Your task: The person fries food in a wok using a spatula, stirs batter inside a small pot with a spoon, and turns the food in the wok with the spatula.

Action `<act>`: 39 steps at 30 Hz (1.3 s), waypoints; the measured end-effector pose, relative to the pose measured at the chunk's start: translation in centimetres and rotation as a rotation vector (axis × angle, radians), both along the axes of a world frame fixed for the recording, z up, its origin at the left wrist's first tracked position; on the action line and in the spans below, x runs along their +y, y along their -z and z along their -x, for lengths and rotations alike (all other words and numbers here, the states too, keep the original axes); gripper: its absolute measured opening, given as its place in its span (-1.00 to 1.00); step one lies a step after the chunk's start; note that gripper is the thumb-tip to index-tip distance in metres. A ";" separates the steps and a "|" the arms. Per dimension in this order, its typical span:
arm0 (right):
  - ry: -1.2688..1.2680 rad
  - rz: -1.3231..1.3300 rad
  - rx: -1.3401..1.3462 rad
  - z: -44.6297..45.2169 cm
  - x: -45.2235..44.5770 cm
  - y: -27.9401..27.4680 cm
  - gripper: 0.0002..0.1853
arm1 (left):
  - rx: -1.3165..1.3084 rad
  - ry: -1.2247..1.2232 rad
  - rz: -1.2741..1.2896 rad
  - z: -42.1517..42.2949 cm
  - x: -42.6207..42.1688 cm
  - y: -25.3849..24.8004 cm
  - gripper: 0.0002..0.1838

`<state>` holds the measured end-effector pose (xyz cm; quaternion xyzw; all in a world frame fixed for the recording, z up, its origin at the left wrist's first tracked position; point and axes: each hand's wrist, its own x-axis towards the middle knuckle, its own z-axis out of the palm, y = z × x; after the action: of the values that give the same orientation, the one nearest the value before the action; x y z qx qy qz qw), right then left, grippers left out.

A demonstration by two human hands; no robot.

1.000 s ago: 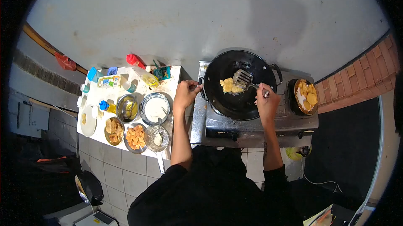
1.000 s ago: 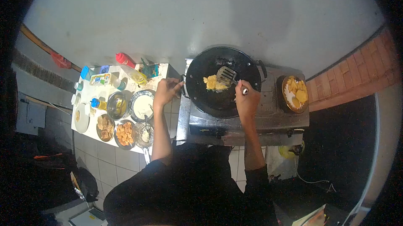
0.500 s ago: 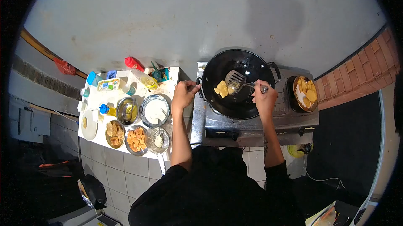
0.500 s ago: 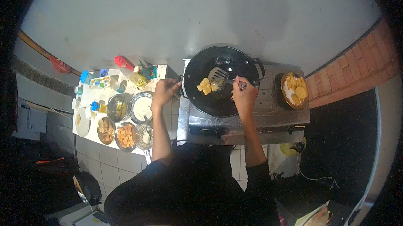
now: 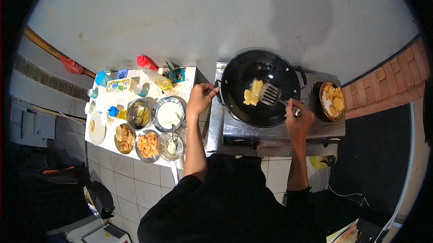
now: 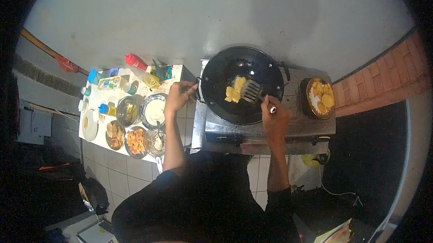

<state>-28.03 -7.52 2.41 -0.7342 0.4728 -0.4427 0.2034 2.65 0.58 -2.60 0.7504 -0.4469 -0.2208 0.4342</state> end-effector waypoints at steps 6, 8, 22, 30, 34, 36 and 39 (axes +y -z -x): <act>0.063 0.148 0.043 0.4 -0.2 0.8 -0.85 | -0.004 -0.003 -0.007 0.1 0.0 -0.5 -0.68; 0.076 0.167 0.076 -0.1 -0.4 0.7 -0.84 | -0.005 0.013 -0.009 0.1 -0.1 -0.4 -0.67; 0.212 0.119 0.154 -1.6 -3.5 1.7 -0.76 | -0.030 0.031 -0.007 0.0 0.2 -0.7 -0.69; 0.019 -0.189 -0.050 -2.6 -5.2 2.9 -0.73 | -0.069 0.015 0.014 -0.1 -0.2 -0.3 -0.70; 0.025 -0.406 -0.281 -2.7 -5.1 3.2 -0.68 | -0.047 0.005 0.009 0.0 -0.1 -0.5 -0.70; 0.040 -0.420 -0.326 -2.7 -5.0 3.1 -0.68 | -0.028 0.000 0.007 0.1 -0.1 -0.4 -0.70; 0.040 -0.447 -0.339 -2.7 -4.5 1.8 -0.68 | -0.017 0.006 -0.001 0.1 0.1 -0.7 -0.70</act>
<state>-25.31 -12.04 0.62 -0.5770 0.5324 -0.4479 0.4277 2.60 0.64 -1.93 0.7512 -0.4525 -0.2161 0.4293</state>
